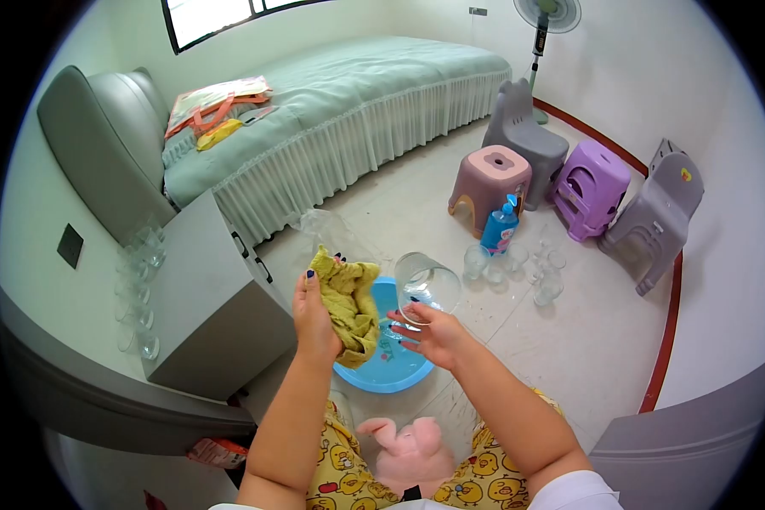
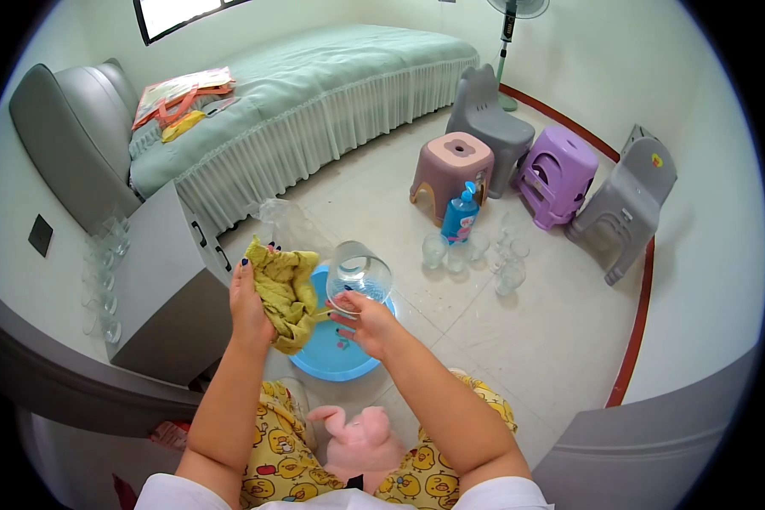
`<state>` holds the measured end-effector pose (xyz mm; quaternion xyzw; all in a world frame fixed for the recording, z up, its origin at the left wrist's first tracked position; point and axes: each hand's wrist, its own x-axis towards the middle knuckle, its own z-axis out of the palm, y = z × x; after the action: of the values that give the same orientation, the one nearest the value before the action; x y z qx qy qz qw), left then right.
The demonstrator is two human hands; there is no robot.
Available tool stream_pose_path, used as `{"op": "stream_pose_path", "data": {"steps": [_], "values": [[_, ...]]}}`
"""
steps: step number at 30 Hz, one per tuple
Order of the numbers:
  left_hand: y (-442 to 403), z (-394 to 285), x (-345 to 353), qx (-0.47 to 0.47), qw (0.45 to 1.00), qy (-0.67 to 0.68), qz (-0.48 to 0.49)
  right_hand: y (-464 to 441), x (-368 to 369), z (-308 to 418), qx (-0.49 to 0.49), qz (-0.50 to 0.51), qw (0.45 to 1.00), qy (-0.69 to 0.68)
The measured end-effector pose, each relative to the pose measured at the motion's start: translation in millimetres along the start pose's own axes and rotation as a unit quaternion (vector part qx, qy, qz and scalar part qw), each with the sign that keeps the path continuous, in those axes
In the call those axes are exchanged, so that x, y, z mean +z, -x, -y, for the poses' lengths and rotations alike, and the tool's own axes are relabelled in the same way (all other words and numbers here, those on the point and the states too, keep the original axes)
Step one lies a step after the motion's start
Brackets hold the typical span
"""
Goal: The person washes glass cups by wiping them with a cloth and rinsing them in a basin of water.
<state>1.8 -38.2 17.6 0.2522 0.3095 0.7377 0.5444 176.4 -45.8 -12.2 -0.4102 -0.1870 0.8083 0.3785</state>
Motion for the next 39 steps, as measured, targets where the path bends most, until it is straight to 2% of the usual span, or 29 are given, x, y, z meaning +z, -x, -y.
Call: {"op": "stream_pose_path", "data": {"steps": [3, 5, 8, 10, 11, 13, 14, 18, 20, 22, 24, 25, 27, 29, 31, 35, 36, 37, 38, 39], "values": [[2.3, 3.5, 3.0, -0.027, 0.998, 0.050, 0.015, -1.2, 7.8, -10.8, 0.033, 0.037, 0.999, 0.000], [2.6, 8.0, 3.4, -0.045, 0.996, 0.067, 0.028, 4.1, 16.6, -13.5, 0.021, 0.134, 0.988, -0.073], [6.2, 12.6, 7.2, -0.020, 0.999, -0.001, 0.036, -5.1, 15.8, -19.6, -0.034, 0.094, 0.992, -0.081], [12.0, 12.2, 7.7, -0.033, 0.986, -0.153, 0.065, -6.0, 15.4, -19.2, -0.068, 0.060, 0.993, -0.082], [12.4, 13.3, 5.0, -0.033, 0.985, -0.153, 0.065, -5.4, 14.5, -17.1, -0.081, 0.070, 0.990, -0.090], [12.0, 15.6, -0.7, -0.197, 0.959, -0.176, 0.100, -3.7, 12.7, -12.7, -0.094, 0.078, 0.987, -0.100], [13.2, 15.4, -1.0, -0.241, 0.946, -0.185, 0.112, -2.6, 12.0, -9.8, -0.113, 0.076, 0.986, -0.095], [12.7, 18.1, -7.2, -0.314, 0.922, -0.164, 0.156, -0.3, 8.5, -0.4, -0.148, 0.056, 0.986, -0.053], [11.0, 20.6, -8.5, -0.317, 0.925, -0.167, 0.125, 0.2, 7.7, 3.1, -0.156, 0.041, 0.986, -0.034], [10.9, 22.7, -7.2, -0.320, 0.927, -0.170, 0.095, -2.8, 3.9, 5.7, -0.209, 0.001, 0.974, 0.084], [11.3, 21.5, -4.4, -0.225, 0.956, -0.188, -0.009, -5.9, -2.1, 9.6, -0.214, -0.024, 0.971, 0.108], [8.9, 21.4, -5.9, -0.225, 0.956, -0.189, -0.009, -5.7, -2.9, 12.1, -0.220, -0.048, 0.965, 0.131], [1.5, 18.9, -11.7, -0.153, 0.978, -0.133, -0.050, -3.0, -5.0, 12.6, -0.220, -0.056, 0.964, 0.137], [-0.5, 13.4, -11.5, -0.150, 0.978, -0.133, -0.053, -6.1, -9.0, 10.0, -0.247, -0.059, 0.952, 0.169], [-0.7, 10.3, -10.1, -0.135, 0.970, -0.198, -0.049, -3.6, -7.0, 10.1, -0.245, -0.059, 0.953, 0.168], [-0.5, 15.0, -10.7, -0.131, 0.979, -0.151, -0.041, -2.3, -7.9, 7.6, -0.246, -0.052, 0.947, 0.200], [-1.2, 17.1, -12.1, -0.166, 0.984, -0.057, -0.008, -1.2, -5.8, 5.7, -0.245, -0.052, 0.947, 0.200], [-1.0, 17.8, -12.8, -0.199, 0.979, 0.038, 0.025, 0.4, -1.6, 3.2, -0.290, -0.045, 0.931, 0.219], [2.6, 18.5, -12.5, -0.199, 0.979, 0.038, 0.025, 1.3, 0.7, 1.5, -0.333, -0.037, 0.912, 0.238], [11.4, 15.3, -3.3, -0.245, 0.965, 0.084, 0.048, -0.8, -1.1, 0.4, -0.332, -0.037, 0.912, 0.238]]}}
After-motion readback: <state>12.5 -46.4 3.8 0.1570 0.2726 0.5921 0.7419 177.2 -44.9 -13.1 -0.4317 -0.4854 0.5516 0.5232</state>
